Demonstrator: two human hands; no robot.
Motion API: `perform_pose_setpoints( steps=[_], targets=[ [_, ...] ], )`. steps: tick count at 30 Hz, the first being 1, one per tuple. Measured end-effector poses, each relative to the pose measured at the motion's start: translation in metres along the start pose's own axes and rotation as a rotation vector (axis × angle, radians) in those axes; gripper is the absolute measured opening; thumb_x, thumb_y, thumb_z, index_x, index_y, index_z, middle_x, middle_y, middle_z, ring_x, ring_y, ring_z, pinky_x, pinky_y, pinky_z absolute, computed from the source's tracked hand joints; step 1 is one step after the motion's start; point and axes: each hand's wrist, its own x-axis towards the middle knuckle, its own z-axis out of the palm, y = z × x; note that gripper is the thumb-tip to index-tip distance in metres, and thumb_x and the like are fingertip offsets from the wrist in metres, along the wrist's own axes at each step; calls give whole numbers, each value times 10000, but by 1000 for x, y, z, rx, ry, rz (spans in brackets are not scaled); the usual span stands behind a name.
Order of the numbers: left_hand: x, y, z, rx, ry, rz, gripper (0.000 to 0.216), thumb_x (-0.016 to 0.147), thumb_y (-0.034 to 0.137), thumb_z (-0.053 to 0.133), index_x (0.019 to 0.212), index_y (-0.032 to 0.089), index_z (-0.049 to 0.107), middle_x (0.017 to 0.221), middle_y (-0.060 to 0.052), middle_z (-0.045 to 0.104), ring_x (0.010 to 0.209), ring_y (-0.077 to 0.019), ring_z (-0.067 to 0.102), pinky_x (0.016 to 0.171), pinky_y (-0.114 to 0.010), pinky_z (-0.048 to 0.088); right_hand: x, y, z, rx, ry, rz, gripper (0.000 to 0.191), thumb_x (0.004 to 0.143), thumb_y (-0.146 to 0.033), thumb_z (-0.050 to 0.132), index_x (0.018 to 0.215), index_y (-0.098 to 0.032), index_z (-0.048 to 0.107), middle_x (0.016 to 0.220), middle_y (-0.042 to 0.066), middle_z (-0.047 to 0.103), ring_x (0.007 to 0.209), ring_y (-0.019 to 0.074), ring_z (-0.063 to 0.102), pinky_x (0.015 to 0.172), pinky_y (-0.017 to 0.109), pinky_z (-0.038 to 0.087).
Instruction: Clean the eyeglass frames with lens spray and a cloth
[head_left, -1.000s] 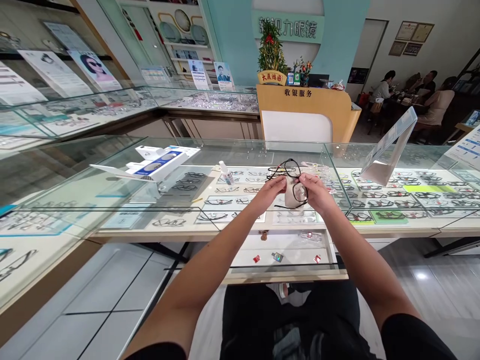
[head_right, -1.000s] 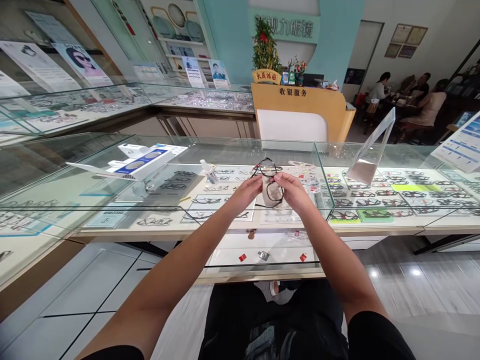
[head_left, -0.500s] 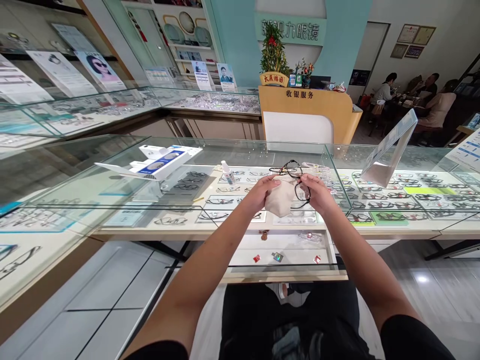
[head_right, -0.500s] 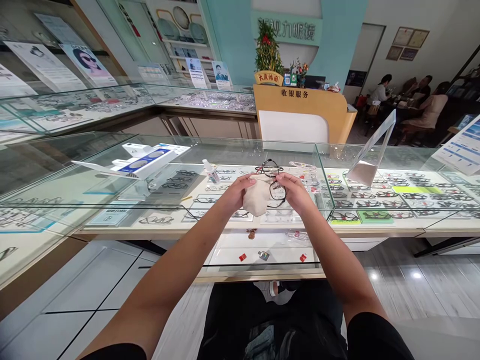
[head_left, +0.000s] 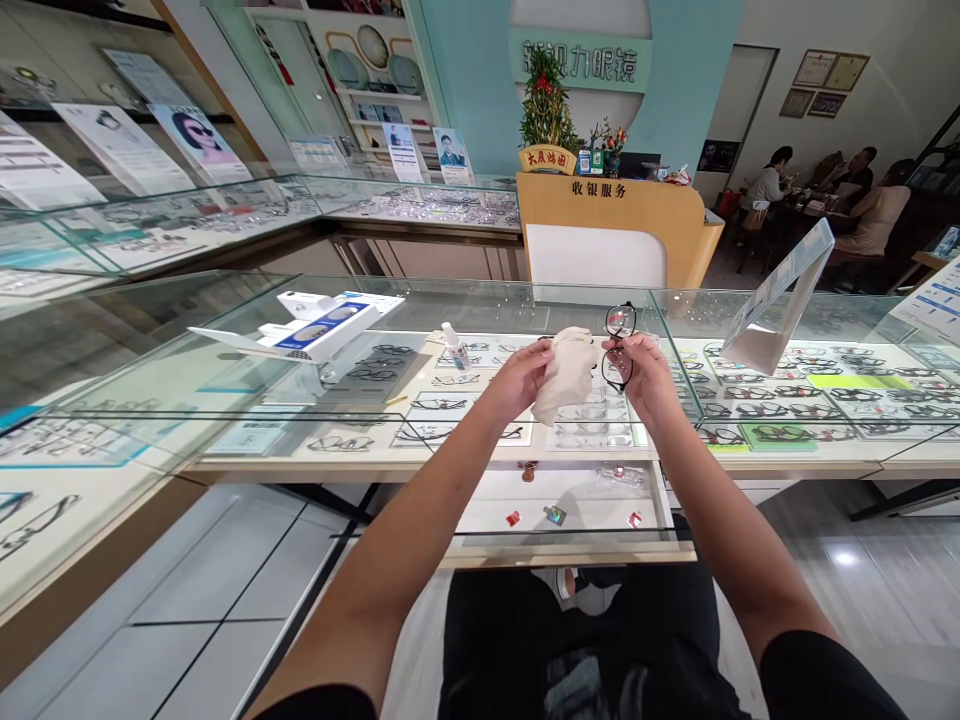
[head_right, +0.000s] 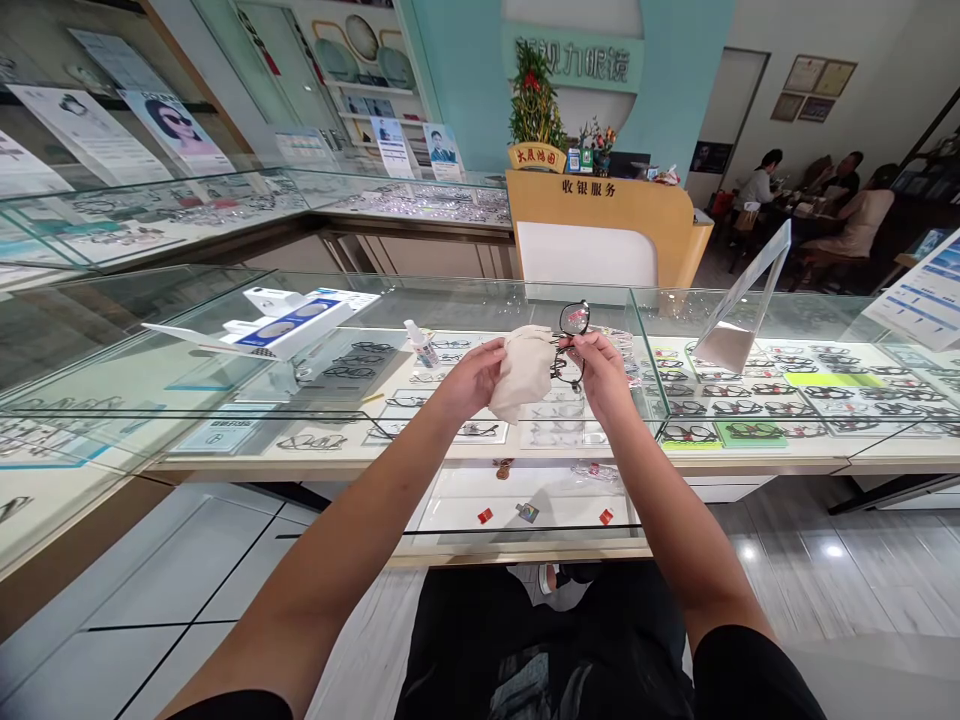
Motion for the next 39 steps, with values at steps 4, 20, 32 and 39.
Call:
perform_pose_setpoints(
  steps=[4, 20, 32, 39],
  targets=[
    [-3, 0, 4, 5, -67, -43, 457, 602, 435, 1045, 928, 206, 819, 814, 15, 730, 718, -121, 636, 716, -277, 522, -2, 4, 4, -62, 2, -81, 447, 683, -561, 975, 731, -279, 631, 812, -18, 718, 922, 189, 681, 960, 347, 537],
    [-3, -20, 11, 153, -150, 62, 493, 640, 510, 1056, 960, 200, 845, 907, -27, 778, 834, -163, 667, 851, -318, 528, -10, 18, 13, -182, 36, -114, 471, 703, -604, 957, 734, -274, 623, 762, -33, 637, 851, 182, 578, 857, 338, 485],
    [-4, -26, 19, 236, -45, 128, 513, 555, 552, 1060, 787, 185, 787, 785, -13, 724, 772, -165, 631, 767, -328, 505, -11, 28, 18, -216, 44, -90, 542, 669, -645, 952, 716, -256, 577, 743, -41, 531, 793, 159, 508, 770, 322, 424],
    [-8, -22, 29, 273, -78, 141, 590, 531, 461, 1082, 764, 192, 612, 764, 32, 618, 719, -122, 551, 691, -275, 458, -14, 29, 19, -194, 11, -72, 562, 669, -653, 949, 724, -255, 557, 731, -50, 508, 776, 156, 483, 786, 335, 434]
  ],
)
